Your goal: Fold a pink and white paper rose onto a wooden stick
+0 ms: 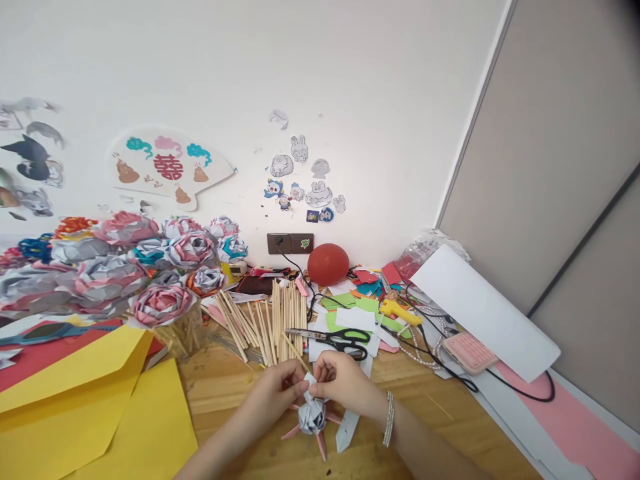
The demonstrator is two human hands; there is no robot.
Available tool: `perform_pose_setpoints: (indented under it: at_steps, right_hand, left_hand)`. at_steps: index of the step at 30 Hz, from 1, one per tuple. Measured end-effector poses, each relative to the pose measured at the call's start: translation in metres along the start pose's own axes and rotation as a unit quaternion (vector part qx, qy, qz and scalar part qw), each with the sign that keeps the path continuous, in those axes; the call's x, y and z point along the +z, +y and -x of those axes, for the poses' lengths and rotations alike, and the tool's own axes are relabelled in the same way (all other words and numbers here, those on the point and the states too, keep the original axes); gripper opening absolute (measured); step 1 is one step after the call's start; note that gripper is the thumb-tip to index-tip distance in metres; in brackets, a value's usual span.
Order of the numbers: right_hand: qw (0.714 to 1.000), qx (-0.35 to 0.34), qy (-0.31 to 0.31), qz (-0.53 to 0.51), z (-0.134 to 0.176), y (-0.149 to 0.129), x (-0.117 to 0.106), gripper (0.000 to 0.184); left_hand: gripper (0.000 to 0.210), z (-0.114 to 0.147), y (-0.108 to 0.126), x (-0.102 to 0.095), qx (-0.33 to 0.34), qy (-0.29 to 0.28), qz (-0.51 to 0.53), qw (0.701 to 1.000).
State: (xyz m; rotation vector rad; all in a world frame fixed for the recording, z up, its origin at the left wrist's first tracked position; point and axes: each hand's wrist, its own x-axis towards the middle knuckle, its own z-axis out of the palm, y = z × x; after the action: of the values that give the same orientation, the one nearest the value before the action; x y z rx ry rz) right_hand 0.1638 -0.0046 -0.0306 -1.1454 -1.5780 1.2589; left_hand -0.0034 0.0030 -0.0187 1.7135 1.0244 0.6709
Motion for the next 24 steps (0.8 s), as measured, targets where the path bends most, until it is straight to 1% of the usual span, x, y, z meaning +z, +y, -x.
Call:
perform_pose_setpoints:
  at_steps: [4, 8, 10, 12, 16, 18, 20, 21, 24]
  right_hand:
    - [0.999, -0.011, 0.036, 0.012, 0.001, -0.001, 0.003, 0.018]
    - [0.998, -0.011, 0.05, 0.022, 0.0, -0.001, 0.004, 0.017]
    - [0.999, -0.008, 0.041, 0.03, 0.0, 0.0, 0.003, 0.015]
    - [0.999, -0.008, 0.024, 0.044, 0.001, 0.001, 0.003, 0.014]
    - [0.996, -0.027, 0.011, 0.087, 0.003, 0.0, 0.003, 0.014]
    - [0.993, -0.042, 0.012, 0.105, 0.004, -0.002, 0.003, 0.015]
    - [0.991, -0.055, 0.018, 0.118, 0.005, -0.005, 0.003, 0.017]
    - [0.99, -0.063, 0.022, 0.121, 0.005, -0.006, 0.004, 0.018]
    - [0.985, -0.11, 0.039, 0.129, 0.005, -0.006, 0.005, 0.018]
  left_hand:
    - [0.02, 0.001, 0.005, 0.001, 0.007, 0.043, -0.04, 0.998]
    - [0.014, 0.001, 0.007, 0.002, 0.006, 0.06, -0.064, 0.996]
    - [0.007, 0.001, 0.007, 0.004, 0.003, 0.063, -0.069, 0.996]
    - [0.005, 0.002, 0.006, 0.005, 0.0, 0.067, -0.074, 0.995]
    - [0.013, 0.005, 0.008, 0.006, -0.01, 0.08, -0.079, 0.994]
    - [0.015, 0.005, 0.01, 0.001, -0.014, 0.062, -0.057, 0.996]
    - [0.014, 0.004, 0.011, -0.006, -0.017, 0.02, -0.016, 1.0]
    - [0.018, 0.003, 0.011, -0.01, -0.021, -0.005, 0.008, 1.0]
    - [0.034, -0.001, 0.008, -0.02, -0.035, -0.036, 0.07, 0.996]
